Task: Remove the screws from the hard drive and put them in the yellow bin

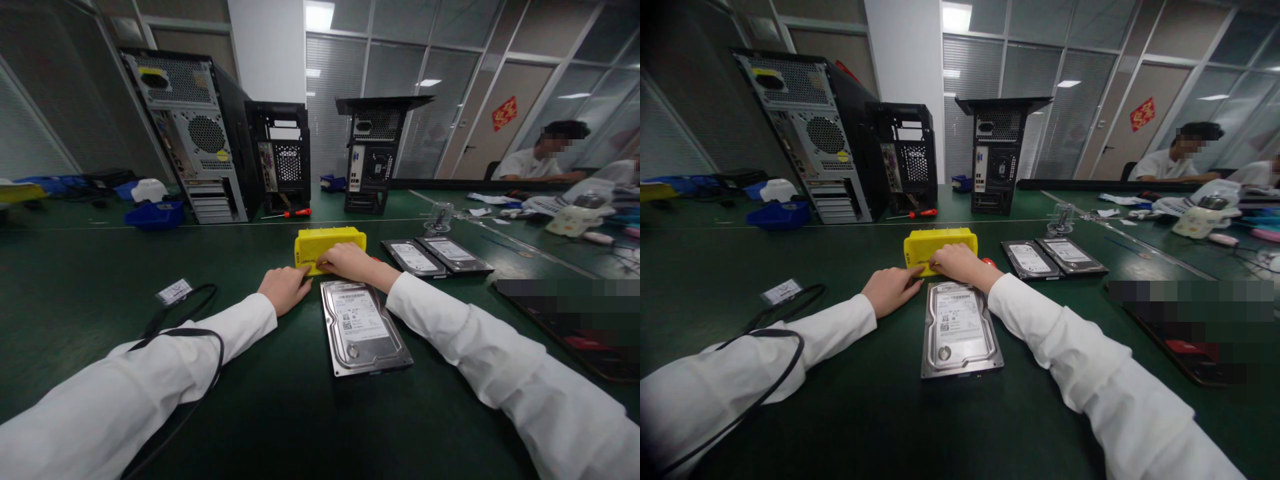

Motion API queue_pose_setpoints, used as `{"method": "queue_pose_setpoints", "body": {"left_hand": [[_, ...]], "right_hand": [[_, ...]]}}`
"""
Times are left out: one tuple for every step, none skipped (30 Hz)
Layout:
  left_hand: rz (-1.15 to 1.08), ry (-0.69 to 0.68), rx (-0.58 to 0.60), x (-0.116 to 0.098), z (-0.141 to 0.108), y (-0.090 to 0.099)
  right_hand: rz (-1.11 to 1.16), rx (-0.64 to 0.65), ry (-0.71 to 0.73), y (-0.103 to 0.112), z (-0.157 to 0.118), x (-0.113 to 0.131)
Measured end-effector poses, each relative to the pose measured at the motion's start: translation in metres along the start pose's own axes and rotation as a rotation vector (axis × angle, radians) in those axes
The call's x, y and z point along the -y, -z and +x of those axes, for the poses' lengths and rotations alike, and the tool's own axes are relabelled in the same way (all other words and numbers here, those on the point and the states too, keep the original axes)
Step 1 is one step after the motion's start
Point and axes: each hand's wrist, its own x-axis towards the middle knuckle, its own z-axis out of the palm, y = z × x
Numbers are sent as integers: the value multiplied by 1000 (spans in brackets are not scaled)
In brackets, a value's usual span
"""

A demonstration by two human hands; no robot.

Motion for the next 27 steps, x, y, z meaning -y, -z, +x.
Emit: {"method": "queue_pose_setpoints", "body": {"left_hand": [[-3, 0, -2, 0, 0, 0], [-7, -1, -3, 0, 0, 0], [-12, -3, -5, 0, 0, 0], [-18, -3, -8, 1, 0, 0], [-25, -4, -11, 1, 0, -1], [-32, -3, -14, 1, 0, -1], [-40, -2, -18, 1, 1, -1], [-49, 0, -22, 2, 1, -1], [-58, 1, -26, 2, 1, -1], [-68, 2, -30, 2, 1, -2], [-78, 3, -33, 3, 1, -2], [-88, 4, -38, 3, 2, -2], [-99, 5, -43, 4, 2, -2], [-112, 6, -48, 4, 2, -2], [-127, 5, -57, 5, 1, -1], [-144, 2, -66, 5, 1, -1], [-164, -5, -77, 5, 1, 0], [-182, -15, -89, 4, 0, 1], [-209, -30, -107, 3, -1, 3], [-253, -57, -134, 1, -2, 5], [-304, -95, -166, -3, -2, 8], [-378, -148, -208, -8, -3, 11], [-456, -216, -245, -14, -3, 15], [-516, -282, -274, -21, -3, 18], [-572, -339, -282, -29, -3, 22], [-620, -386, -271, -37, -2, 25], [-661, -412, -253, -45, 0, 28]], "right_hand": [[2, -2, 0, -1, 0, 0], [4, -5, 0, -1, 0, -1], [6, -8, 1, -2, 0, -1], [9, -10, 2, -2, 0, -1], [11, -13, 5, -3, 0, -1], [13, -16, 7, -3, 0, -1], [14, -19, 10, -4, 0, -1], [15, -24, 13, -4, 0, -1], [14, -30, 14, -4, 0, -2], [12, -36, 15, -3, 1, -2], [9, -45, 15, -2, 1, -2], [4, -56, 14, -1, 1, -3], [-2, -69, 13, 2, 0, -4], [-9, -83, 13, 5, -3, -5], [-17, -99, 15, 9, -6, -6], [-26, -116, 18, 14, -12, -7], [-35, -131, 24, 19, -20, -9], [-44, -144, 29, 25, -30, -10], [-52, -155, 31, 30, -42, -11], [-59, -169, 30, 35, -56, -12], [-65, -184, 32, 38, -70, -13], [-69, -198, 39, 40, -86, -13], [-73, -215, 47, 40, -101, -13], [-75, -234, 56, 38, -115, -12], [-77, -250, 65, 35, -128, -12], [-80, -260, 76, 31, -139, -11], [-84, -272, 86, 26, -148, -9]]}}
